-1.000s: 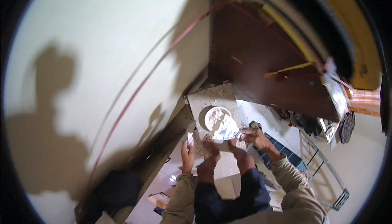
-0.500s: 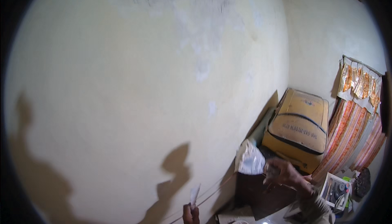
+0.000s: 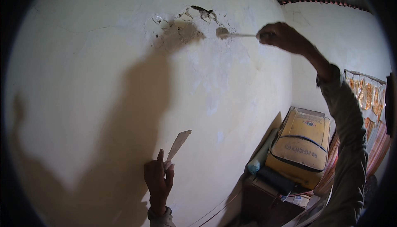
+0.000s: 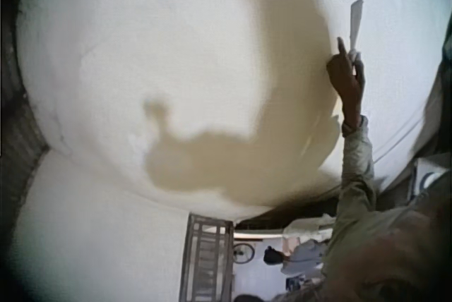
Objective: The person mixes a white paste in a bowl using two putty knives, then applies the paste to a damaged section of a wall. They repeatedly scoop the paste and smooth it over the hole to repair the surface.
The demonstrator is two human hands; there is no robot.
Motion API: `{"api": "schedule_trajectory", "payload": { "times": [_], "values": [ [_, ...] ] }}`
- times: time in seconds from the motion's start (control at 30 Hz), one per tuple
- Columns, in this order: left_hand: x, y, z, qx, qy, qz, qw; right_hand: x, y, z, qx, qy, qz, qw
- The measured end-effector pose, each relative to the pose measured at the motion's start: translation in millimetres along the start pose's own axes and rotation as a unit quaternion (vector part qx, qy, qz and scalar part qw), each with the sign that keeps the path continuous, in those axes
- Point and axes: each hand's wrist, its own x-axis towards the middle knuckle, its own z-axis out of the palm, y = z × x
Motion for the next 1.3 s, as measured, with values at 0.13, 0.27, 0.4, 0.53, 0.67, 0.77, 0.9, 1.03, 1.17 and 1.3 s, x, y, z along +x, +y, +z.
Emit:
{"api": "schedule_trajectory", "payload": {
  "times": [0.13, 0.27, 0.4, 0.53, 0.67, 0.77, 0.9, 1.03, 1.17, 1.3],
  "values": [
    [-7.3, -25.5, 8.1, 0.019, 0.001, 0.059, 0.998, 62.1, -1.7, -25.2, -0.065, -0.078, 0.064, 0.993],
    [-13.4, -33.3, 15.7, 0.04, 0.018, 0.059, 0.997, 110.2, -0.1, -36.9, -0.096, -0.112, 0.048, 0.988],
    [-9.3, -31.2, 11.4, 0.049, 0.034, 0.07, 0.996, 149.6, -4.6, -50.0, -0.132, -0.131, 0.033, 0.982],
    [-15.4, -37.9, 13.5, 0.044, 0.031, 0.071, 0.996, 184.0, -10.2, -51.8, -0.171, -0.155, 0.037, 0.972],
    [-17.3, -39.1, 16.6, 0.033, 0.027, 0.069, 0.997, 209.9, -4.0, -49.3, -0.191, -0.165, 0.045, 0.966],
    [-19.8, -41.5, 19.5, 0.027, 0.038, 0.075, 0.996, 232.6, 16.8, -51.4, -0.25, -0.153, 0.015, 0.956],
    [-19.4, -42.7, 19.9, 0.006, 0.037, 0.081, 0.996, 246.6, 27.2, -42.3, -0.286, -0.128, -0.009, 0.95],
    [-24.5, -47.9, 18.9, 0.032, 0.026, 0.072, 0.997, 260.9, 33.3, -36.3, -0.297, -0.09, -0.046, 0.95],
    [-17.1, -44.2, 23.1, 0.03, 0.046, 0.091, 0.994, 266.7, 28.3, -50.1, -0.321, -0.096, -0.025, 0.942],
    [-23.9, -46.4, 24.2, 0.024, 0.034, 0.083, 0.996, 249.5, 10.2, -50.8, -0.33, -0.077, -0.002, 0.941]
  ]
}}
